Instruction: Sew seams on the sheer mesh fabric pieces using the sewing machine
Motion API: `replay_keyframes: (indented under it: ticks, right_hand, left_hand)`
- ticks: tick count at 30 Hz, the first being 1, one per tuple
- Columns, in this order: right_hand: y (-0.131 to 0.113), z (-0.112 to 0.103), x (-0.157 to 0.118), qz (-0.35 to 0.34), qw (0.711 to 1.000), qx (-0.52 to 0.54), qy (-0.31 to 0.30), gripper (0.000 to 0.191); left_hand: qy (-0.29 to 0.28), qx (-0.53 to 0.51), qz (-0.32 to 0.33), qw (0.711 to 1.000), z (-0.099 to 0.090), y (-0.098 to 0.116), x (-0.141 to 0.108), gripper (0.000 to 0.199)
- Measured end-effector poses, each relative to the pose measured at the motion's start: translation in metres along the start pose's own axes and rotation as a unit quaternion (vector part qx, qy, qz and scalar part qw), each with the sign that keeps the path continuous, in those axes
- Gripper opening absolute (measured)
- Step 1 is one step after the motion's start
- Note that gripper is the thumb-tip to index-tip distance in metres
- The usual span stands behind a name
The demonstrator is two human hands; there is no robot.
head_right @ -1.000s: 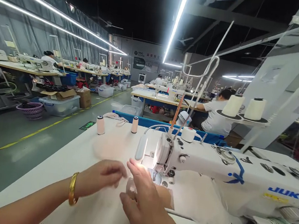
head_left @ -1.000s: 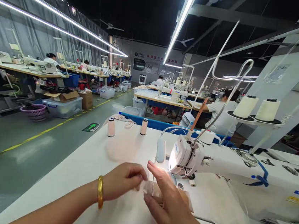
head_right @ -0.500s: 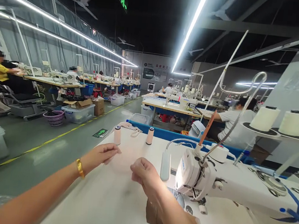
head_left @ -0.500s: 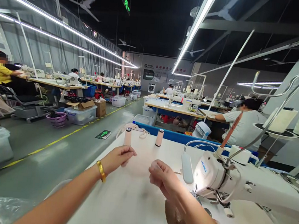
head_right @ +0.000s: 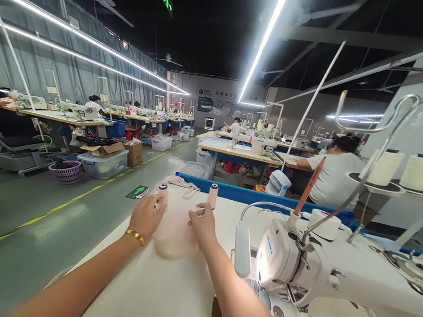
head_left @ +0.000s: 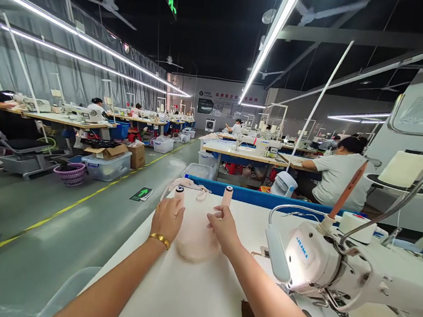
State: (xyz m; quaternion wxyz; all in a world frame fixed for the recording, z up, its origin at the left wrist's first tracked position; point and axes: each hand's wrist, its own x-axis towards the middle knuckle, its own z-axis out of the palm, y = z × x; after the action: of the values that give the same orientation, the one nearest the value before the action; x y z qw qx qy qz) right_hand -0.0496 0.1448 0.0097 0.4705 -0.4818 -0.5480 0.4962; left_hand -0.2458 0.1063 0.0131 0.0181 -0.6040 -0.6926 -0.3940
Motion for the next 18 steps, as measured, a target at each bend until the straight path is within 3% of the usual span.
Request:
replay_keyframes:
  ticks: [2, 6, 11, 14, 18]
  right_hand:
    - [0.003, 0.0, 0.0, -0.002, 1.0, -0.011, 0.004, 0.036]
    - [0.007, -0.002, 0.002, -0.009, 0.999, -0.034, 0.014, 0.037]
    - [0.01, -0.011, 0.001, -0.013, 0.997, -0.076, 0.021, 0.039]
    - [0.01, -0.031, -0.023, -0.033, 0.991, -0.121, 0.036, 0.045]
    - [0.014, -0.079, -0.088, -0.088, 0.976, -0.194, 0.048, 0.047]
  left_hand:
    - [-0.016, 0.001, 0.065, 0.998, -0.005, 0.003, -0.004, 0.03]
    - [-0.109, 0.006, 0.192, 0.975, -0.01, 0.01, -0.014, 0.038]
    - [-0.18, 0.063, 0.207, 0.96, 0.002, 0.007, -0.017, 0.081]
    - [-0.203, 0.08, 0.203, 0.955, 0.007, 0.005, -0.018, 0.088]
    - [-0.207, 0.097, 0.23, 0.946, 0.018, -0.005, -0.015, 0.086]
